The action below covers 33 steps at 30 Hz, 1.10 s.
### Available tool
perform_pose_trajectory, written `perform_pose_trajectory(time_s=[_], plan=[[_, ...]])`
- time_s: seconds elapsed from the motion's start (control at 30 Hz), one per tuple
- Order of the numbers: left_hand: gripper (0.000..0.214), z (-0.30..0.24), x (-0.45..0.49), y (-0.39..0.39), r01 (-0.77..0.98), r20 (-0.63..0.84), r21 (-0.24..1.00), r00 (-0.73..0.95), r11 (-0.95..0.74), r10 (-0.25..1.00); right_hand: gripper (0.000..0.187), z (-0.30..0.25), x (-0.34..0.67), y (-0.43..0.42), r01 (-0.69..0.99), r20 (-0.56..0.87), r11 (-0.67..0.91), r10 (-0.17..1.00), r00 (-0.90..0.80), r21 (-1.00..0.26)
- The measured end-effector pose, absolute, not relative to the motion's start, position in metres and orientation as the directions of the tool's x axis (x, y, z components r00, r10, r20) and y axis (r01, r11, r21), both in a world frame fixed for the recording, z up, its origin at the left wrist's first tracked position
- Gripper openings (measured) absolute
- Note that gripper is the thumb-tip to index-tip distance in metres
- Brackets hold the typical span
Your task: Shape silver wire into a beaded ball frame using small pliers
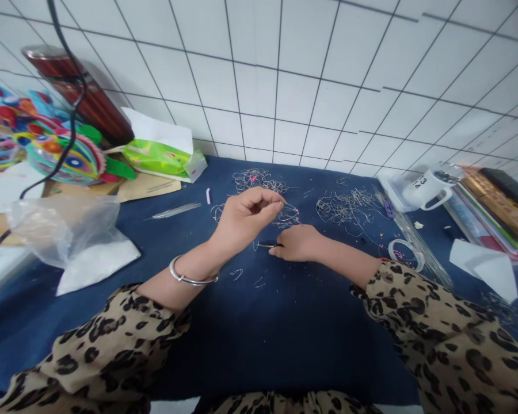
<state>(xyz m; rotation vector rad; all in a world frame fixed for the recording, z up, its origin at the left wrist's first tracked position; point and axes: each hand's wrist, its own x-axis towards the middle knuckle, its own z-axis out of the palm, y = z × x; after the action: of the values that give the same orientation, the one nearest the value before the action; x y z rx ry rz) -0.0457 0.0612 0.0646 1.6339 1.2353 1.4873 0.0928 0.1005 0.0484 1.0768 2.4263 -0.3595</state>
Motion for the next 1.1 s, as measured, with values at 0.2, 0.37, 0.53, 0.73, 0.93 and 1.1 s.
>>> perform_pose_trajectory(time_s=[0.2,0.37,0.53,0.73,0.93,1.1], plan=[[0.008,0.064,-0.047,0.062,0.243,0.398,0.894,-0.045,-0.376,0.916,0.046,0.047,0.08,0.094,0.745,-0.474,0.667,0.657,-0.586,0.003],[0.008,0.064,-0.047,0.062,0.242,0.387,0.898,-0.035,-0.368,0.921,0.037,0.053,0.08,0.087,0.716,-0.429,0.697,0.659,-0.618,0.041],[0.008,0.065,-0.047,0.061,0.225,0.389,0.901,-0.041,-0.371,0.92,0.034,0.058,0.092,0.08,0.67,-0.318,0.736,0.659,-0.681,0.09],[0.007,0.062,-0.047,0.063,0.177,0.41,0.905,-0.126,-0.387,0.903,0.034,0.045,0.09,0.077,0.633,-0.232,0.766,0.64,-0.732,0.116],[0.007,0.06,-0.046,0.065,0.162,0.392,0.915,-0.129,-0.371,0.911,0.033,0.036,0.087,0.076,0.634,-0.241,0.769,0.633,-0.736,0.083],[0.007,0.059,-0.044,0.064,0.157,0.381,0.919,-0.122,-0.362,0.916,0.043,0.044,0.116,0.074,0.684,-0.263,0.729,0.664,-0.699,0.022]])
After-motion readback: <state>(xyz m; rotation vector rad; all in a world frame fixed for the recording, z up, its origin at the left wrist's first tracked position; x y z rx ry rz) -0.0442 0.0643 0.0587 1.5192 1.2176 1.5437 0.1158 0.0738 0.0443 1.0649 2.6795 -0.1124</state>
